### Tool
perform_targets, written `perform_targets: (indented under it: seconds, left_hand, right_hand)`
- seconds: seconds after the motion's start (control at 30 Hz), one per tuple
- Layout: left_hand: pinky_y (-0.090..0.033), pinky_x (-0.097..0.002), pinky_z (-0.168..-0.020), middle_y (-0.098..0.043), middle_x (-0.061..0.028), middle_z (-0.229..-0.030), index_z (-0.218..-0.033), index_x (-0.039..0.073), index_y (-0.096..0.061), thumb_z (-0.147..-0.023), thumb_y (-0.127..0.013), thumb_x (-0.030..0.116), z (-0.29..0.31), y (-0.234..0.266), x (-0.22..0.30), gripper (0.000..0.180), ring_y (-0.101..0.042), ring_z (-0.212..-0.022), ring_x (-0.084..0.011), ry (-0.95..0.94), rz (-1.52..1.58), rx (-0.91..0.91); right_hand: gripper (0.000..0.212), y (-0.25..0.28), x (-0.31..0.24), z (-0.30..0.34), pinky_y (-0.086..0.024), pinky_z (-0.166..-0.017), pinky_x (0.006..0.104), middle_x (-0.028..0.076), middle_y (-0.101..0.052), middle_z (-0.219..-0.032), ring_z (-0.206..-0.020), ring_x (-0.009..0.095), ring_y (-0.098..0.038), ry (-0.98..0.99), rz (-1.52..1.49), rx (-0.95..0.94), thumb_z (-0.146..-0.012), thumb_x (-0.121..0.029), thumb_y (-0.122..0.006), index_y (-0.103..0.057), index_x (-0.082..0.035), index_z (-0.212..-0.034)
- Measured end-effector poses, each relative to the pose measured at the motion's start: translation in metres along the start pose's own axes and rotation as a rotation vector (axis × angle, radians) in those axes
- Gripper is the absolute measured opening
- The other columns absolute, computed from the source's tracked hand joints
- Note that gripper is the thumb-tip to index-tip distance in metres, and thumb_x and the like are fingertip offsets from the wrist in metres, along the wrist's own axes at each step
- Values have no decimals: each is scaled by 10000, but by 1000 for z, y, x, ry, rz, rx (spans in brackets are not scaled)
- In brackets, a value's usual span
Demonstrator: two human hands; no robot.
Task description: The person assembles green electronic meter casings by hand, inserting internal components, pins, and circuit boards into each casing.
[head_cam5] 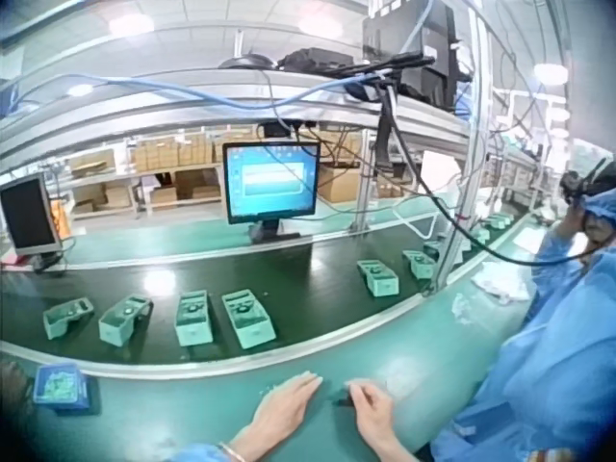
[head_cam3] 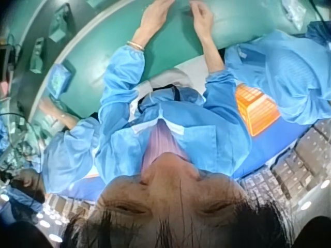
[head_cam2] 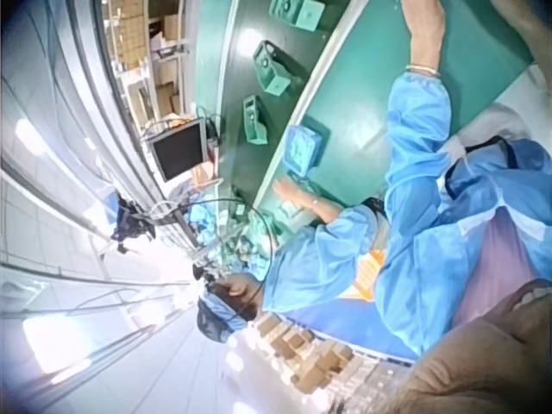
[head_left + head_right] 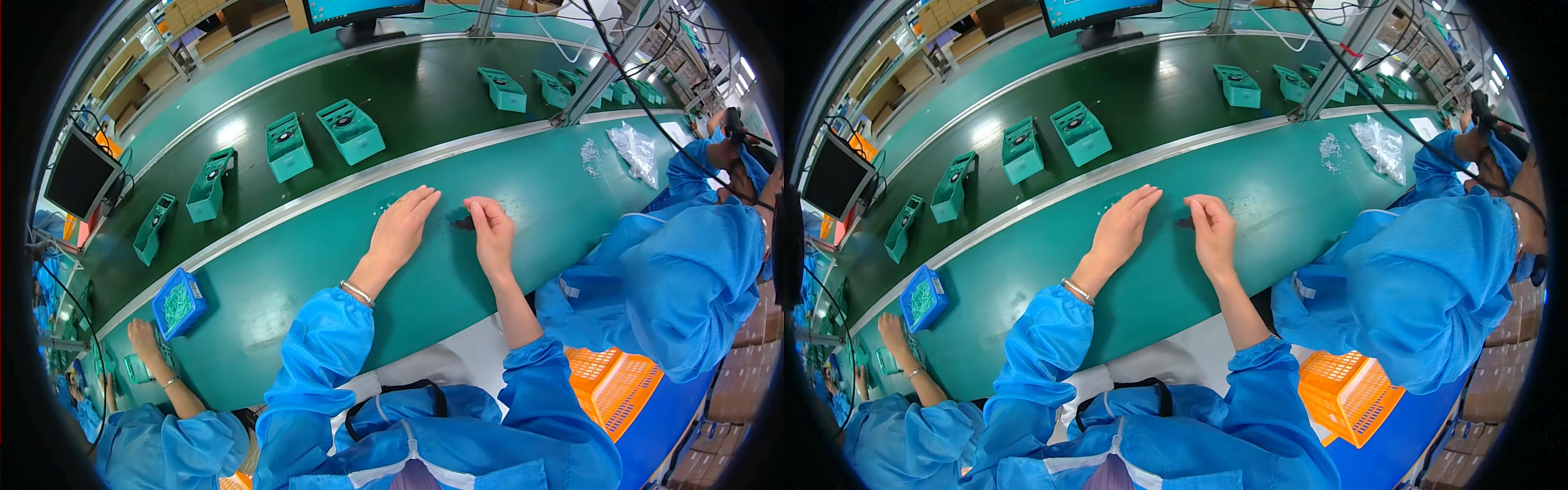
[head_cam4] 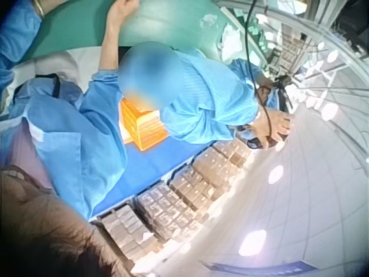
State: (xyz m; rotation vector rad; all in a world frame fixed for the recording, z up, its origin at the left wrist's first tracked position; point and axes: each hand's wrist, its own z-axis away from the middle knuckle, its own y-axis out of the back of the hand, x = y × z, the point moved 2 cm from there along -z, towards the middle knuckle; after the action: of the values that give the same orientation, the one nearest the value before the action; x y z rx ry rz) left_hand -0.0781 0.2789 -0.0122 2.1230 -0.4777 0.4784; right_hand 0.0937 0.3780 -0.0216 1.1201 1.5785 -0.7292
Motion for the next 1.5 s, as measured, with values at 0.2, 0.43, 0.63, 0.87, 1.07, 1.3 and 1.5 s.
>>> perform_targets:
  seconds: [0.2, 0.43, 0.63, 0.87, 1.07, 1.3, 1.5]
  left_hand:
    - [-572, -460, -971, -708, -181, -1271, -1429, 71, -573, -964, -563, -45, 5, 17, -7, 480, -673, -1177, -409, 169, 240, 139]
    - [-576, -430, -910, -677, -215, -1347, -1530, 76, -479, -1021, -501, 18, 21, 32, -9, 512, -713, -1080, -374, 163, 383, 262]
    - [-521, -355, -1006, -681, -218, -1364, -1584, 91, -433, -1093, -481, 192, 43, 50, -23, 504, -697, -1187, -256, 325, 654, 280]
    - [-434, -354, -1129, -673, -207, -1381, -1608, 31, -373, -1135, -440, 310, 59, 57, -27, 553, -609, -1329, -250, 340, 898, 388]
    - [-426, -368, -1156, -660, -212, -1388, -1619, 18, -330, -1145, -417, 271, 66, 66, -26, 544, -620, -1314, -252, 432, 917, 399]
    - [-462, -348, -1097, -622, -222, -1439, -1630, 49, -328, -1104, -501, 140, 69, 65, -28, 561, -610, -1315, -225, 480, 948, 443]
    - [-455, -334, -1098, -618, -187, -1438, -1580, 32, -427, -1087, -524, 116, 49, 39, -21, 509, -591, -1314, -230, 496, 816, 486]
  right_hand:
    - [228, -38, -14, 6, -539, -939, 320, 144, -693, -1260, -1146, 243, -671, 158, 206, -173, -1021, -81, -634, -707, 32, -1206]
    - [566, -90, -6, -1, -256, -1277, 462, 217, -447, -1597, -1506, 356, -394, 317, 558, -465, -1042, -181, -572, -424, 33, -1545]
    - [471, -105, -8, -3, -327, -1244, 438, 202, -521, -1542, -1459, 357, -464, 361, 451, -567, -1084, -212, -505, -508, 8, -1501]
    - [396, -118, -17, 0, -415, -1163, 383, 166, -607, -1463, -1370, 281, -564, 167, 3, -566, -1096, -214, -520, -618, 31, -1391]
    - [413, -116, -15, 3, -409, -1169, 366, 167, -628, -1437, -1345, 234, -576, 102, -371, -369, -1128, -233, -481, -638, 78, -1350]
    - [449, -119, -9, -5, -414, -1158, 360, 165, -659, -1393, -1325, 231, -588, 42, -81, -290, -1132, -273, -483, -608, 65, -1400]
    - [492, -152, -1, 2, -438, -1140, 350, 161, -631, -1430, -1329, 219, -582, 17, -321, -381, -1130, -312, -501, -570, 62, -1442]
